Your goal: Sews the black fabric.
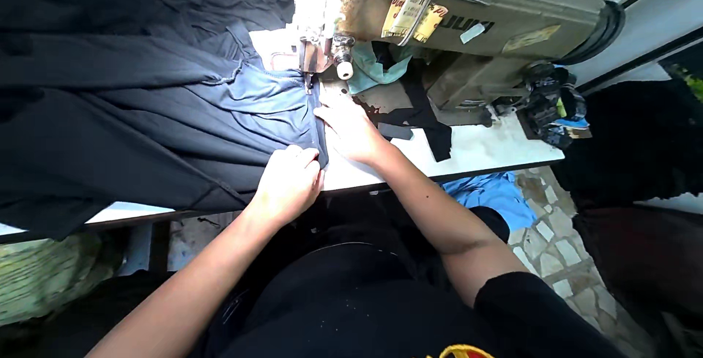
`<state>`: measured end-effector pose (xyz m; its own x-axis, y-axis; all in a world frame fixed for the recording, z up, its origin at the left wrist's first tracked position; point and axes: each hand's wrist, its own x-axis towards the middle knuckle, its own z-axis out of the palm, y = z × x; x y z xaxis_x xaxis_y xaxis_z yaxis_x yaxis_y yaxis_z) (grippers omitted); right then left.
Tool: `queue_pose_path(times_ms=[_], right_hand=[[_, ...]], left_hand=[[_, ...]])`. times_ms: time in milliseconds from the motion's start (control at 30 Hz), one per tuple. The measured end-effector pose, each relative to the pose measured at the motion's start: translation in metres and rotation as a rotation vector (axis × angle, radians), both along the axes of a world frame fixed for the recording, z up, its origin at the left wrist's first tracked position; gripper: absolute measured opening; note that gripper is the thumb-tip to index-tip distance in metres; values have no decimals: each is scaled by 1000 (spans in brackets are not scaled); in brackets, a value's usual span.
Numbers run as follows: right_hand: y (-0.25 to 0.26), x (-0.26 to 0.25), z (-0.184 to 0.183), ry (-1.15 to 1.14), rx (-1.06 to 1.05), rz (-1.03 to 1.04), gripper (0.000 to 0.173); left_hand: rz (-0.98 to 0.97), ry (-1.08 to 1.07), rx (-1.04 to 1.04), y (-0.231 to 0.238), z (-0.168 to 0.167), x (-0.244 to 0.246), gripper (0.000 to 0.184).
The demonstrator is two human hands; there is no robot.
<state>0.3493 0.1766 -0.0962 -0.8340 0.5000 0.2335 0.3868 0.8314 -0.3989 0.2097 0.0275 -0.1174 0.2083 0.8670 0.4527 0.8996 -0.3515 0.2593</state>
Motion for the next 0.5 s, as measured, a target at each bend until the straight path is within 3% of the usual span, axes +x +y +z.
queue_pose_path(times_ms=[167, 400, 500], right_hand=[[-36, 20, -24, 228, 149, 125, 22], [-48, 27, -27, 230, 208, 145, 19], [-46, 26, -24, 237, 218, 182, 18]], left_hand=[[43, -93, -5, -3, -1, 4, 21], [102, -114, -10, -9, -2, 7, 29], [108, -139, -118, -10, 6, 1, 35]])
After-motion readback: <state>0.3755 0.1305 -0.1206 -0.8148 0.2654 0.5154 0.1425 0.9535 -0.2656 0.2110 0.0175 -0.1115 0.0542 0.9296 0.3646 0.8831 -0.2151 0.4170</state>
